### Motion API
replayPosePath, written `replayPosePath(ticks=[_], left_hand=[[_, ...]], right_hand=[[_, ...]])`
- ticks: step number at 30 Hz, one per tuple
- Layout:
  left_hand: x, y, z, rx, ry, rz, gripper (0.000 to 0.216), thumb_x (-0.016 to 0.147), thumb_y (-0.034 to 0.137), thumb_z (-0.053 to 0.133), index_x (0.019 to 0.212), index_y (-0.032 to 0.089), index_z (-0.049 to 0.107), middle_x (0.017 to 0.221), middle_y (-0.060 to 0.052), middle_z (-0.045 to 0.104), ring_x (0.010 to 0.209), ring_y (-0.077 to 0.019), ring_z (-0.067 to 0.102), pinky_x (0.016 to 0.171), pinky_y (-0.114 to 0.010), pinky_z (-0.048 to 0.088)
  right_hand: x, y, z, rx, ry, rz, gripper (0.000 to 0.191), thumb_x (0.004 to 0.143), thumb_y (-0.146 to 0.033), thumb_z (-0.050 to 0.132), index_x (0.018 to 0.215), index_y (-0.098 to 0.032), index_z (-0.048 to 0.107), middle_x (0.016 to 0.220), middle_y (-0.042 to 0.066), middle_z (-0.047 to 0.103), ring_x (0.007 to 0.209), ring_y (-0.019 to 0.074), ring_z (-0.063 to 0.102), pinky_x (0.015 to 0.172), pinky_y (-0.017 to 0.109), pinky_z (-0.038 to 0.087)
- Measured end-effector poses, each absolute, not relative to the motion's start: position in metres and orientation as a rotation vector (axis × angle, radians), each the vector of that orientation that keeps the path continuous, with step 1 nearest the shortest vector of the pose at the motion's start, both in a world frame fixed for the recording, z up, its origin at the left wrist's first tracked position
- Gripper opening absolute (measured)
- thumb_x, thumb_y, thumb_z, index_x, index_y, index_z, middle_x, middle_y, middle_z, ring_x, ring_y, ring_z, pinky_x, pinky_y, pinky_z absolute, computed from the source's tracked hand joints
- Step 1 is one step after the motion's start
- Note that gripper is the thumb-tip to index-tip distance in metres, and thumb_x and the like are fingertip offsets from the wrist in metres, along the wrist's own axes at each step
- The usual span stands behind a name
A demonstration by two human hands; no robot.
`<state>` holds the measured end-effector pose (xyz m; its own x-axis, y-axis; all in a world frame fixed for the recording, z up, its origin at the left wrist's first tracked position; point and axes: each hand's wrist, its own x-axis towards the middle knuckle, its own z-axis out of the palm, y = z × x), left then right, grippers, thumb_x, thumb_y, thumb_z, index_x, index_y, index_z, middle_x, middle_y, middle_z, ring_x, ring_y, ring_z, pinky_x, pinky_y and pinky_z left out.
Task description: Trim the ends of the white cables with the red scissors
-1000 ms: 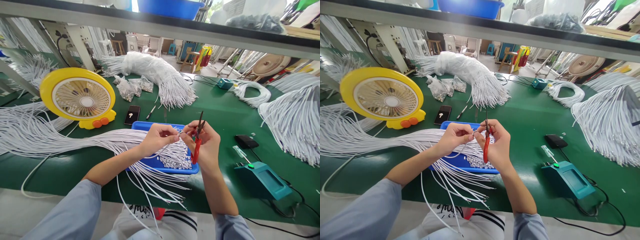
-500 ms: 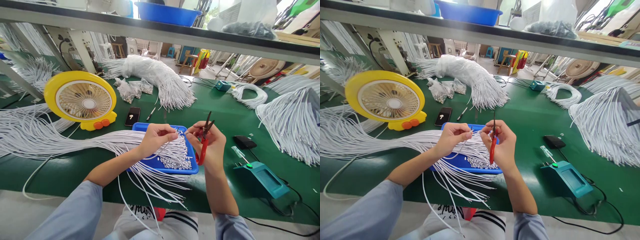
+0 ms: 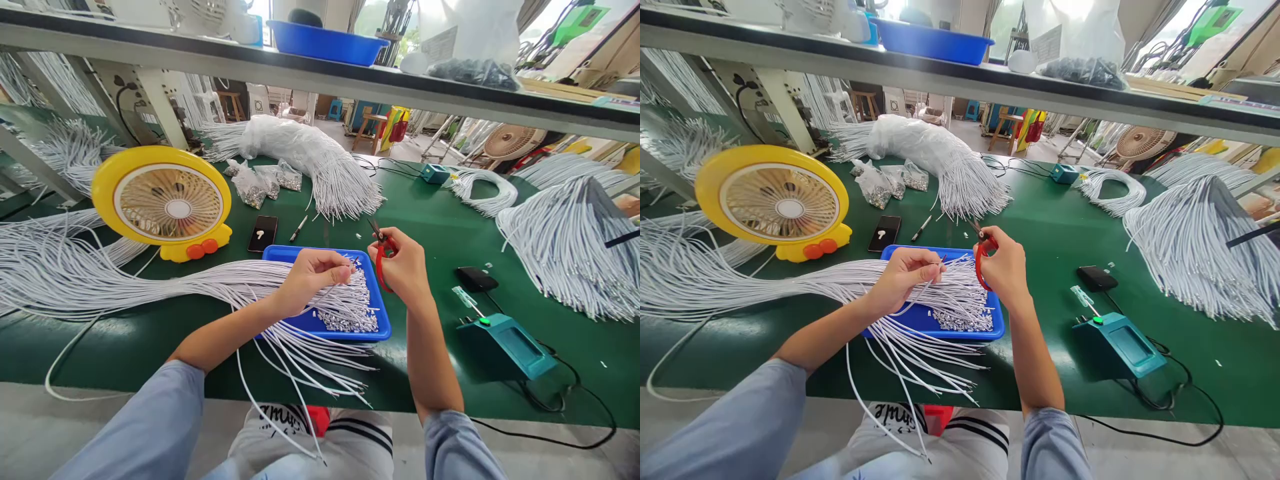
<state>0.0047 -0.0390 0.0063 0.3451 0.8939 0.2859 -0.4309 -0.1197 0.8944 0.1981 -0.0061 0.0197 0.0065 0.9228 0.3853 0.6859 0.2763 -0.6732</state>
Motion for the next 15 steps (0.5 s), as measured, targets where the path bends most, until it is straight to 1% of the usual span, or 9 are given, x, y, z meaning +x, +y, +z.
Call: replayPosePath(ticks=[1, 3, 6, 7, 8, 11, 13, 15], left_hand=[[0.005, -0.04, 0.006, 1.211, 0.487, 1.203, 0.026, 0.074, 0.036, 0.078, 0.071, 0.012, 0.069, 0.062, -0.002, 0.061, 0.06, -0.009, 0.056, 0.062, -0.023, 0.048], [0.007, -0.042, 0.005, 1.196, 0.455, 1.158, 0.027, 0.074, 0.037, 0.078, 0.075, 0.012, 0.068, 0.058, 0.0, 0.059, 0.052, -0.0087, 0.055, 0.056, -0.024, 0.049], [0.011, -0.051, 0.004, 1.198, 0.432, 1.056, 0.03, 0.075, 0.04, 0.076, 0.083, 0.012, 0.069, 0.059, 0.001, 0.057, 0.042, -0.0064, 0.05, 0.041, -0.02, 0.04], [0.013, -0.056, 0.004, 1.233, 0.428, 1.027, 0.029, 0.077, 0.04, 0.074, 0.084, 0.012, 0.07, 0.062, 0.0, 0.058, 0.042, -0.0055, 0.048, 0.039, -0.018, 0.037], [0.016, -0.06, 0.003, 1.299, 0.416, 1.004, 0.027, 0.079, 0.038, 0.073, 0.084, 0.012, 0.07, 0.065, -0.002, 0.06, 0.044, -0.0054, 0.048, 0.039, -0.018, 0.036], [0.028, -0.075, -0.004, 1.594, 0.288, 0.89, 0.015, 0.084, 0.025, 0.068, 0.079, 0.012, 0.073, 0.068, -0.005, 0.063, 0.054, -0.0082, 0.051, 0.048, -0.02, 0.041], [0.039, -0.084, -0.015, 1.741, 0.169, 0.757, 0.012, 0.084, 0.019, 0.065, 0.077, 0.012, 0.073, 0.065, -0.006, 0.062, 0.057, -0.01, 0.051, 0.052, -0.021, 0.042], [0.049, -0.091, -0.032, 1.815, 0.085, 0.635, 0.013, 0.083, 0.016, 0.064, 0.075, 0.012, 0.072, 0.066, -0.006, 0.061, 0.057, -0.0105, 0.052, 0.053, -0.021, 0.043]], right_hand=[[0.199, -0.005, 0.019, -1.482, -1.747, 0.376, 0.022, 0.073, -0.025, 0.063, 0.094, -0.018, 0.064, 0.073, 0.001, 0.067, 0.067, 0.0145, 0.058, 0.065, 0.027, 0.041], [0.201, -0.003, 0.019, -1.497, -1.76, 0.377, 0.022, 0.072, -0.025, 0.064, 0.093, -0.017, 0.065, 0.068, 0.0, 0.065, 0.063, 0.0141, 0.056, 0.063, 0.028, 0.04], [0.2, -0.002, 0.02, -1.459, -1.746, 0.37, 0.021, 0.072, -0.025, 0.064, 0.091, -0.017, 0.065, 0.066, -0.001, 0.063, 0.061, 0.0131, 0.054, 0.063, 0.028, 0.04], [0.2, -0.003, 0.021, -1.43, -1.731, 0.371, 0.02, 0.072, -0.024, 0.064, 0.09, -0.017, 0.065, 0.066, -0.001, 0.062, 0.061, 0.0127, 0.053, 0.062, 0.028, 0.04], [0.199, -0.004, 0.022, -1.399, -1.711, 0.378, 0.018, 0.072, -0.023, 0.063, 0.09, -0.017, 0.064, 0.066, -0.001, 0.062, 0.06, 0.0122, 0.052, 0.062, 0.027, 0.04], [0.198, -0.008, 0.025, -1.324, -1.64, 0.404, 0.016, 0.071, -0.02, 0.065, 0.087, -0.018, 0.063, 0.065, -0.002, 0.06, 0.056, 0.0104, 0.049, 0.057, 0.026, 0.038], [0.197, -0.01, 0.027, -1.293, -1.596, 0.413, 0.016, 0.071, -0.019, 0.066, 0.086, -0.019, 0.062, 0.065, -0.002, 0.058, 0.055, 0.01, 0.048, 0.054, 0.026, 0.037], [0.198, -0.011, 0.029, -1.264, -1.563, 0.411, 0.015, 0.071, -0.018, 0.067, 0.085, -0.019, 0.062, 0.066, -0.002, 0.058, 0.056, 0.0103, 0.05, 0.053, 0.026, 0.037]])
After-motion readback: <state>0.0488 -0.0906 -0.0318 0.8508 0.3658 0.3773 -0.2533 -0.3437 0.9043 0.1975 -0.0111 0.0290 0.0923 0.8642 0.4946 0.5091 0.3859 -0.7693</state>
